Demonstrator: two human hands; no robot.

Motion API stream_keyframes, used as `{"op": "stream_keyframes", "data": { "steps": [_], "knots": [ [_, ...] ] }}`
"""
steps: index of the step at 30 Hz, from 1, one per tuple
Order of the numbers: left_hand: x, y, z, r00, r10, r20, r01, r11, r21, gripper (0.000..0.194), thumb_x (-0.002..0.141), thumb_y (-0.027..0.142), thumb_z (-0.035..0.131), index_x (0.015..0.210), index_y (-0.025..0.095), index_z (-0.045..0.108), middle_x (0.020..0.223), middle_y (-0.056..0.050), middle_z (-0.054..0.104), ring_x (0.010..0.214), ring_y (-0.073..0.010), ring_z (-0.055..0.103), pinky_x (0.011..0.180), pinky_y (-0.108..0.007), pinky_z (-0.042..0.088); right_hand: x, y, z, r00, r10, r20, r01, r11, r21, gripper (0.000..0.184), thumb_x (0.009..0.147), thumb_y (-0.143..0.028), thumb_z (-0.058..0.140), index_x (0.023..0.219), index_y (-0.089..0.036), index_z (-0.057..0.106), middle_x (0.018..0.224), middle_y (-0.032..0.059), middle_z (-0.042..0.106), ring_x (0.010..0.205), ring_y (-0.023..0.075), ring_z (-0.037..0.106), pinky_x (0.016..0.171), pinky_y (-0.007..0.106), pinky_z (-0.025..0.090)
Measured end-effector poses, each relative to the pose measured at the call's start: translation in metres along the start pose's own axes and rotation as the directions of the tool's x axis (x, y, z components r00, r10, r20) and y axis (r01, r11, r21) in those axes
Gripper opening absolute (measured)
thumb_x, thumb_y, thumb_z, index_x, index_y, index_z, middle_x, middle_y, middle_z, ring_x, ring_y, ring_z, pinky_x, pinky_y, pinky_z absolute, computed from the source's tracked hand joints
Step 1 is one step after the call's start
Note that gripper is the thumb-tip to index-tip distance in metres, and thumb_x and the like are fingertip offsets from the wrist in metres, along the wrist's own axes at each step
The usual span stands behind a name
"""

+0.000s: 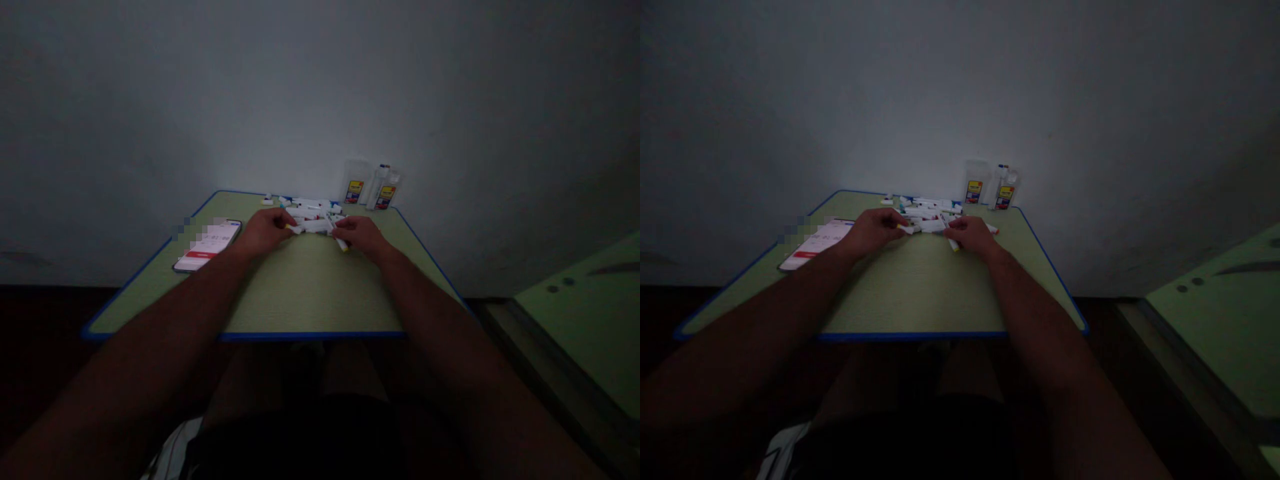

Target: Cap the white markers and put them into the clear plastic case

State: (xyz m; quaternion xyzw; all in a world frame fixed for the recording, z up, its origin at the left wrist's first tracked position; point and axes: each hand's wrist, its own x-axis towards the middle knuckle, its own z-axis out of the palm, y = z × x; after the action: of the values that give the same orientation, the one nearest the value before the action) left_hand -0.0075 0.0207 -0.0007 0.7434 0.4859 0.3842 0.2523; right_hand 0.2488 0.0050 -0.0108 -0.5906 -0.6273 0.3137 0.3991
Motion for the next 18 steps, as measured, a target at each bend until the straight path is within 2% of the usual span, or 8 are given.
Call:
{"op": "stream_keyframes", "data": {
  "steps": [11, 18],
  "knots": [
    [0.0005, -0.0025, 0.0003, 1.000, 0.029, 0.004, -0.029, 0.999, -0.043, 0.017, 0.065, 0.019, 0.073, 0.082, 0.019, 0.073, 0.064, 0.002, 0.056, 0.062, -0.0129, 0.046, 0.061, -0.030, 0.036, -0.0012, -0.0023, 0.0007, 0.999, 0.036, 0.007, -0.037, 0.996, 0.082, 0.022, 0.076, -0.019, 0.079, 0.097, -0.012, 0.073, 0.083, 0.0084, 0.075, 0.061, 0.0127, 0.064, 0.053, 0.022, 0.051],
    [0.0004, -0.0018, 0.0007, 1.000, 0.012, 0.013, -0.012, 0.999, -0.044, 0.018, 0.064, 0.019, 0.073, 0.083, 0.018, 0.073, 0.065, 0.002, 0.055, 0.061, -0.0127, 0.046, 0.061, -0.032, 0.035, -0.0024, -0.0069, 0.0023, 0.996, 0.063, 0.061, -0.073, 0.982, 0.177, 0.037, 0.082, -0.006, 0.064, 0.118, -0.011, 0.067, 0.078, 0.0078, 0.076, 0.053, 0.0116, 0.062, 0.049, 0.021, 0.050]
  ]
}}
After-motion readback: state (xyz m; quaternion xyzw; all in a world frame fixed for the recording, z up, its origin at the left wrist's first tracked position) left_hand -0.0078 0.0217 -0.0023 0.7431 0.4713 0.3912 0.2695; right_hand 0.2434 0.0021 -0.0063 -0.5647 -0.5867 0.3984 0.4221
